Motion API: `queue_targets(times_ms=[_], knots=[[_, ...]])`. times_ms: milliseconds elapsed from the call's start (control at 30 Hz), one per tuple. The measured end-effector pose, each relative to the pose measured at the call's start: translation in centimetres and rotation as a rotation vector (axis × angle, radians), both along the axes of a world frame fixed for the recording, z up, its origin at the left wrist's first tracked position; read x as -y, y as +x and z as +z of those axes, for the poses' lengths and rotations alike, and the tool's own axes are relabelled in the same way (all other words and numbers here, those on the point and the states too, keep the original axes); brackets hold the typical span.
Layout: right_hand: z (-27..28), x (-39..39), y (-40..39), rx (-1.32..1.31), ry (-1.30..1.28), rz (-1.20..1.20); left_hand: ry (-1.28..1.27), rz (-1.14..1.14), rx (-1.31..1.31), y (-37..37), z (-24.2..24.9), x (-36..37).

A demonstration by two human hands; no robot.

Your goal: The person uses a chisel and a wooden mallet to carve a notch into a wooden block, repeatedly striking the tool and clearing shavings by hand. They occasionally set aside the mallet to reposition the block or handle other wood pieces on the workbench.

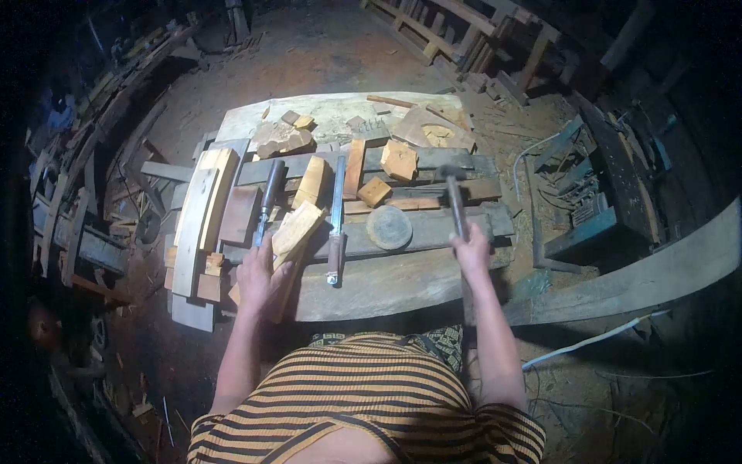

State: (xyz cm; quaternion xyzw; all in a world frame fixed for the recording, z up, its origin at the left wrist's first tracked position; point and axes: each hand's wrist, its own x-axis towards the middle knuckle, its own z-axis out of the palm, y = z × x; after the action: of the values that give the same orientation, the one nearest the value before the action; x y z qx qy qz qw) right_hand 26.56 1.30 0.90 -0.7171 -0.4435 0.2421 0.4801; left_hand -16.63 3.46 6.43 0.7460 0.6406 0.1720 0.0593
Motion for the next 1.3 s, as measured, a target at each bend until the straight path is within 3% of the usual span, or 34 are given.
queue_targets(times_ms=[67,233,300,367,400,467,567,600,633,700,767,867,900,1000,1033,1100,1300], knots=[[1.2,-2.1,0.6,0.123,0.109,0.008,0.0,0.009,-0.002,-0.1,-0.2,0.1],[4.3,-4.7,-0.5,0.398,-0.213,-0.073,-0.026,-0.004,0.024,0.2,0.0,-0.1],[2.2,-5.4,0.3,0.486,-0.267,-0.081,-0.02,0.006,0.017,0.0,-0.2,-0.1],[1.8,-5.9,0.2,0.563,-0.515,-0.138,-0.005,0.011,0.007,0.1,-0.3,-0.1],[2.2,-5.8,-0.1,0.558,-0.519,-0.133,0.008,0.006,-0.003,0.0,-0.3,0.0],[3.2,-5.2,-0.3,0.827,-0.505,-0.04,0.002,0.007,-0.017,-0.1,-0.5,-0.1],[3.3,-5.5,0.4,0.918,-0.577,0.048,-0.007,0.005,-0.021,-0.1,-0.7,-0.2],[4.0,-5.1,-0.6,1.038,-0.486,0.016,-0.009,0.003,-0.021,-0.1,-0.8,-0.2],[4.7,-5.3,-1.1,1.038,-0.486,0.019,-0.011,0.005,-0.021,-0.1,-0.7,-0.2],[6.1,-5.9,-2.2,0.658,0.041,0.255,-0.004,0.009,-0.026,0.0,-0.6,0.0],[14.0,-3.4,-8.2,0.126,0.227,0.427,-0.024,0.015,-0.028,0.1,-0.3,-0.1],[25.4,2.5,-14.4,0.288,0.697,0.733,-0.067,0.026,-0.033,0.2,-0.3,-0.5],[27.7,5.4,-15.0,0.264,0.692,0.732,-0.089,0.031,-0.021,0.1,-0.3,-0.4],[32.6,13.0,-15.8,0.393,0.332,0.597,-0.061,0.019,-0.031,0.2,-0.4,-0.2],[33.3,13.4,-16.6,0.384,0.33,0.6,-0.041,0.012,-0.028,0.2,-0.4,-0.3],[34.0,13.7,-18.5,0.094,0.538,0.575,-0.077,0.019,-0.052,0.3,-0.1,-0.2],[32.3,12.6,-16.5,0.194,0.546,0.565,-0.072,0.017,-0.058,0.5,0.0,-0.3]])
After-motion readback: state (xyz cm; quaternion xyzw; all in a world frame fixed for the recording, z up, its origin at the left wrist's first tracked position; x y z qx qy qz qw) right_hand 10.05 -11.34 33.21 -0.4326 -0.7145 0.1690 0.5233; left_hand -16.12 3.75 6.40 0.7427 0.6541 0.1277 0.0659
